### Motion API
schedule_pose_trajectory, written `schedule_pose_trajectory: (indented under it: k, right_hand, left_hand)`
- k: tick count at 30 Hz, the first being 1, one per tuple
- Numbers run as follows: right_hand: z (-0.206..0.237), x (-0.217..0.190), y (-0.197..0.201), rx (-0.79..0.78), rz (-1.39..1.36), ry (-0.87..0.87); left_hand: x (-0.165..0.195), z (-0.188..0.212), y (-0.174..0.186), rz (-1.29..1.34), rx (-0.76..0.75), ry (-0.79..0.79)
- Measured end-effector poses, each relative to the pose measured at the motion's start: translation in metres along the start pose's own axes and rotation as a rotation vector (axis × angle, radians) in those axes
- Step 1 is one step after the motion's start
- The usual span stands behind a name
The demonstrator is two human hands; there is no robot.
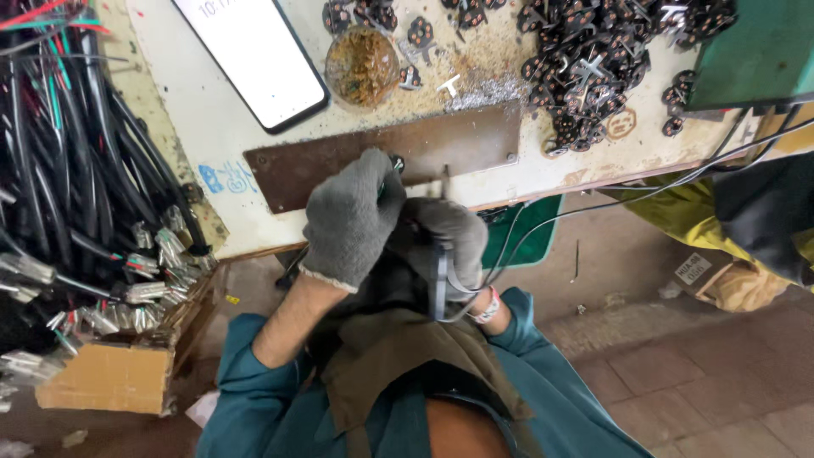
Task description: The person wearing gloves solders small electronic components with wires at a workbench, holding a soldering iron in one hand and wire or component in the other, repeating the soldering cycle on successive parts and setting finished pieces aside on the bench.
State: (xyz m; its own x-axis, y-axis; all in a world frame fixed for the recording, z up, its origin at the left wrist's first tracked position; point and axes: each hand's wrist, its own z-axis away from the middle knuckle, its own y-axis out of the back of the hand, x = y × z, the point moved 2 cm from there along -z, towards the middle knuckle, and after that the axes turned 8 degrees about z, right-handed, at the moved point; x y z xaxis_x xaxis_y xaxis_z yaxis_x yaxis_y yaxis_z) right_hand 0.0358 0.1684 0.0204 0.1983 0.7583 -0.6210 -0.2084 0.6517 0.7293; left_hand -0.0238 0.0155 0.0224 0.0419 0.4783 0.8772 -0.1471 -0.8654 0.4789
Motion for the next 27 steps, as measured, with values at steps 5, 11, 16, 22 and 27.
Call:
schedule_pose_trajectory:
  k: [5,11,16,22,27]
  right_hand:
    - [-0.021,-0.008,0.023,0.224,0.01,0.171]
    - [-0.025,0.005,0.016,0.157,0.112,0.226]
    - [-0.013,0.02,0.007,0.239,0.083,0.273]
    - [-0.002,0.029,-0.011,0.317,-0.246,0.106]
    - [-0.008,0.011,0.002,0.26,-0.381,0.256]
  left_hand:
    - [0.008,-0.005,0.007,0.029,-0.037,0.038]
    - [0.008,0.007,0.033,0.297,-0.106,0.087]
    - [-0.004,0.02,0.027,0.244,-0.15,-0.014]
    - [-0.013,0.024,0.006,0.53,-0.076,0.177]
    - [-0.014,0.021,0.012,0.293,-0.043,-0.073]
